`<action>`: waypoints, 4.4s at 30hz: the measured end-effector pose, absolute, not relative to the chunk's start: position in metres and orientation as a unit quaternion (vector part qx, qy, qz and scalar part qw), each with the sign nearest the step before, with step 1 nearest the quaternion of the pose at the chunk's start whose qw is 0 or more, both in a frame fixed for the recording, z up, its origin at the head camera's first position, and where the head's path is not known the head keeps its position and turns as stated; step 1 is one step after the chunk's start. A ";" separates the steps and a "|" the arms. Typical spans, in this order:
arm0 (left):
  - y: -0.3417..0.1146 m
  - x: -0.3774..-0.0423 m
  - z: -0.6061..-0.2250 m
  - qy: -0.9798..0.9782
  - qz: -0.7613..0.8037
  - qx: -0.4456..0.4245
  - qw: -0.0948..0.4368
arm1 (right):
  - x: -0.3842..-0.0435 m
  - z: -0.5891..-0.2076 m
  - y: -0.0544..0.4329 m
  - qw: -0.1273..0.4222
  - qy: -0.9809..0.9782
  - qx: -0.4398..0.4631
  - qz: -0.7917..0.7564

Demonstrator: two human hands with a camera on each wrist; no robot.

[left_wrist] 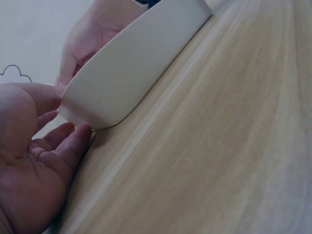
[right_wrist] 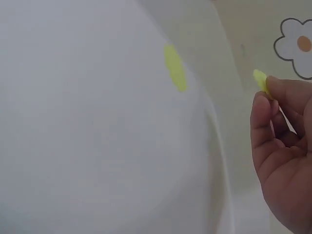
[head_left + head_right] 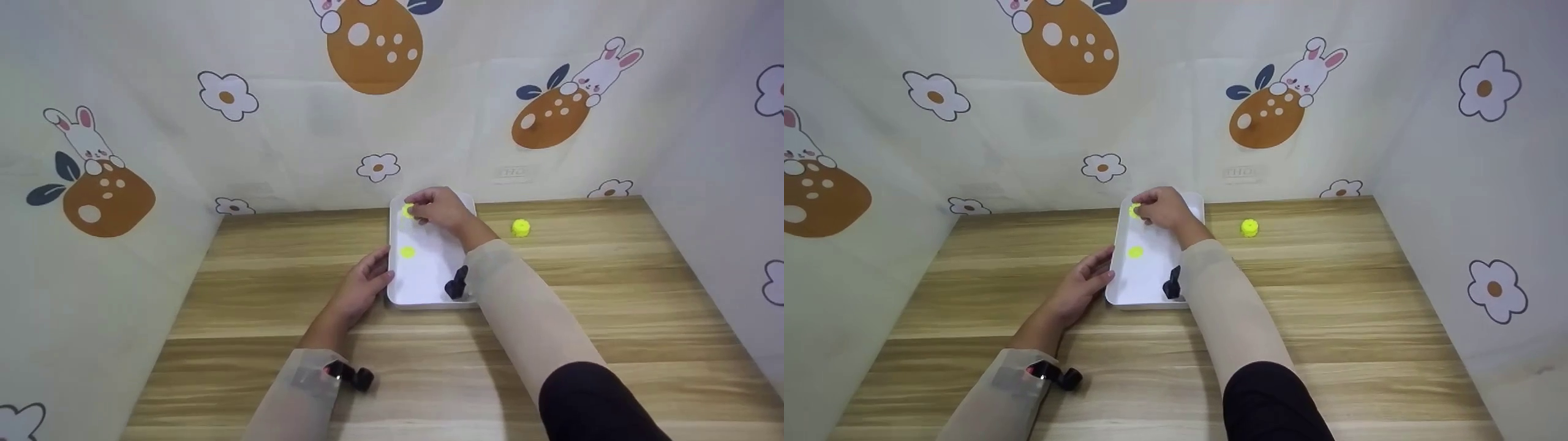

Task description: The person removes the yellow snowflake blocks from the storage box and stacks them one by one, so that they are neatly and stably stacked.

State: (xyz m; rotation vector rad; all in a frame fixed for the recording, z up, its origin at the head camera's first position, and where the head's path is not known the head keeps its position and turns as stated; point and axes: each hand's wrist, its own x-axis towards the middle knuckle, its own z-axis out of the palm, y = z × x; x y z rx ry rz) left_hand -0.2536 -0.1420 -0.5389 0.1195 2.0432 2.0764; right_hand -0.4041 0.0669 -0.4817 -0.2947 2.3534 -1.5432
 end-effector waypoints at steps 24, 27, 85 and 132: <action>-0.142 -0.253 -0.537 0.701 0.703 0.036 0.114 | -0.351 -0.445 0.162 0.101 0.705 -0.032 -0.701; -0.141 -0.254 -0.537 0.699 0.705 0.034 0.114 | -0.347 -0.450 0.176 0.091 0.699 -0.027 -0.709; -0.140 -0.253 -0.536 0.707 0.697 0.005 0.116 | -0.362 -0.518 0.274 0.041 0.754 0.127 -0.644; -0.142 -0.253 -0.537 0.709 0.696 0.020 0.108 | -0.353 -0.484 0.231 0.026 0.686 0.074 -0.724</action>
